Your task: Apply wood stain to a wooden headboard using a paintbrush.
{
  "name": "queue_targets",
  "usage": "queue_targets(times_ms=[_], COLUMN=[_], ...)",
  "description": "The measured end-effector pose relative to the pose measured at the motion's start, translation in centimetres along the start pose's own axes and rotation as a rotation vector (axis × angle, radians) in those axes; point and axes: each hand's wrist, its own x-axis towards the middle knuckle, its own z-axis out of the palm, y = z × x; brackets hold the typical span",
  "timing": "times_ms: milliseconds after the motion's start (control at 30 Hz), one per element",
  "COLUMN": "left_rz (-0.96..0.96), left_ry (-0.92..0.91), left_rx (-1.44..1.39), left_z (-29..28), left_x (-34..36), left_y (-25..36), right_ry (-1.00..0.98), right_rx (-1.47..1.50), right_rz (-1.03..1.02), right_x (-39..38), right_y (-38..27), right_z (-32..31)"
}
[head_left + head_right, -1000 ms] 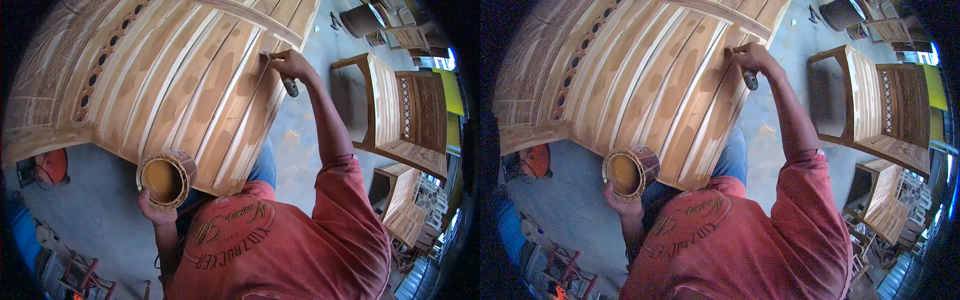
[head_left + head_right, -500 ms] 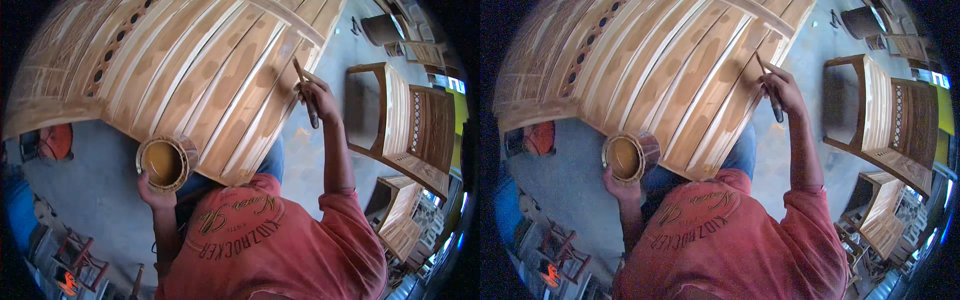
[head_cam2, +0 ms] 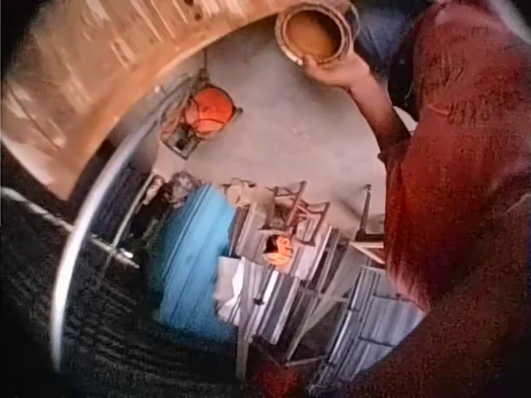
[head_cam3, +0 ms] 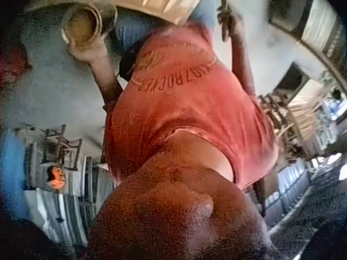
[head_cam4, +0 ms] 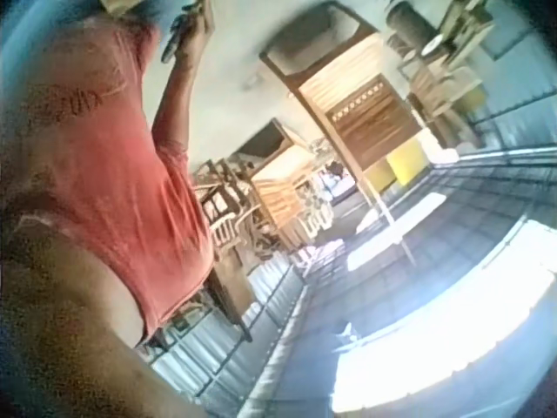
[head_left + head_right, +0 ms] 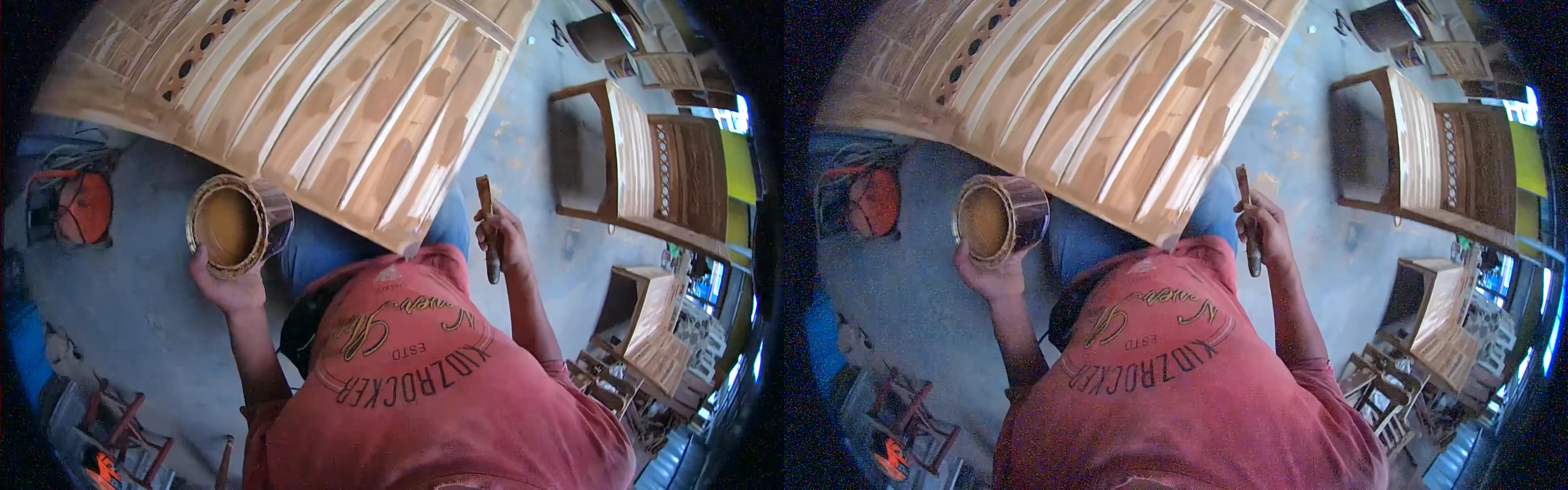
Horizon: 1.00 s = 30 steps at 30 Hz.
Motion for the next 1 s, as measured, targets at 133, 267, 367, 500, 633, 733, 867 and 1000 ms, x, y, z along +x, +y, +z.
queue_targets(times_ms=[133,267,367,500,633,733,867,1000], left_rz=[-0.005,0.013,0.024,-0.009,-0.021,-0.054,-0.136,-0.128], left_ry=[-0.030,-0.033,-0.028,-0.083,-0.044,-0.076,-0.189,-0.151], left_rx=[0.040,0.040,0.031,0.009,0.089,0.118,0.110,0.174], left_z=[-0.9,-2.2,-2.7,-3.5,-4.2,-3.8,-3.1,-2.3], left_x=[-2.1,-5.2,-7.2,-9.9,-11.7,-11.8,-11.2,-11.1], left_y=[0.6,1.2,1.2,0.2,-1.1,-1.6,-2.4,-2.4], right_ry=[0.013,-0.004,-0.076,-0.040,-0.015,0.021,0.086,-0.081], right_rx=[-0.105,-0.390,-0.503,-0.395,-0.379,-0.396,-0.484,-1.060], right_rz=[-0.029,-0.075,-0.131,-0.207,-0.162,-0.161,-0.194,-0.372], right_x=[-1.4,0.5,1.2,0.1,-2.4,-4.5,-7.4,-9.6], right_y=[1.0,-2.2,-3.8,-3.3,-0.6,0.9,2.6,3.2], right_z=[0.9,3.8,5.3,6.0,3.2,1.6,0.7,1.5])
